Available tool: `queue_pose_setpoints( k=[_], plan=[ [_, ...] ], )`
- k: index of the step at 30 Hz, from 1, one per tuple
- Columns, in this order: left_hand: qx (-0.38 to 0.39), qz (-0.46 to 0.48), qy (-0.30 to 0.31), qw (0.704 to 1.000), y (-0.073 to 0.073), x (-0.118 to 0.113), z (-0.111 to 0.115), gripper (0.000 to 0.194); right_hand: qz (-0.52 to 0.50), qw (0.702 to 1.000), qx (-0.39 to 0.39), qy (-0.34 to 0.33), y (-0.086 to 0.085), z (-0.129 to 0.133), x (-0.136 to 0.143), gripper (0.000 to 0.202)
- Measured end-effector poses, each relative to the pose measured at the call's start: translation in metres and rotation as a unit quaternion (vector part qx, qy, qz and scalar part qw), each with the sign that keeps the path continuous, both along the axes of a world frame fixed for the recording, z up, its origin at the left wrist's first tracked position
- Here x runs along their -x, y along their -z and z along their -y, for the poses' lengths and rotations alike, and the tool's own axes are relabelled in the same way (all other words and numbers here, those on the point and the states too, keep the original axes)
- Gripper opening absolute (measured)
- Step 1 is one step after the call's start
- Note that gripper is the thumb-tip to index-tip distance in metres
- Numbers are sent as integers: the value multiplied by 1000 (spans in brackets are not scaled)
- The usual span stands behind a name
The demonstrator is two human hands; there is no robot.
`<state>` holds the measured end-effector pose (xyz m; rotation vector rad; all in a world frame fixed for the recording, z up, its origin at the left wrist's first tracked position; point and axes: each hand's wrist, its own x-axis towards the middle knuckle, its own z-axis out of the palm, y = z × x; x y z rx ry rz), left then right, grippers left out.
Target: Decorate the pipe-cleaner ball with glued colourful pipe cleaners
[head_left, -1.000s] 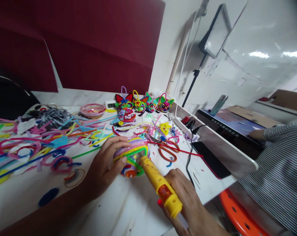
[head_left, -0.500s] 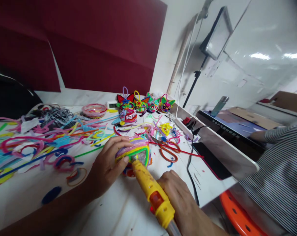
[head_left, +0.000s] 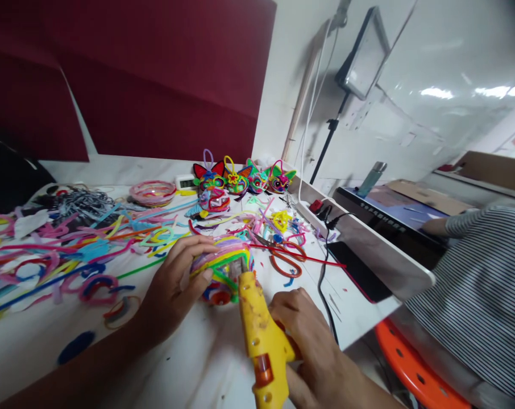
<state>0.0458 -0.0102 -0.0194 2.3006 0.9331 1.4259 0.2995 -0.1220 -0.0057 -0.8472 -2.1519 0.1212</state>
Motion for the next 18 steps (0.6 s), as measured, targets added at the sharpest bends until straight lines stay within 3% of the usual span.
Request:
queue_pose_setpoints(
  k=[5,12,18],
  plan=[
    [61,50,1,997,2,2,-7,24,-26,996,53,60,7,4,-10,34],
    [134,99,-10,986,0,5,-11,25,74,962,203,168,10,0,-18,30],
    [183,129,-6,975,6,8,-14,28,124,939,277,162,3,-13,-8,37]
  ],
)
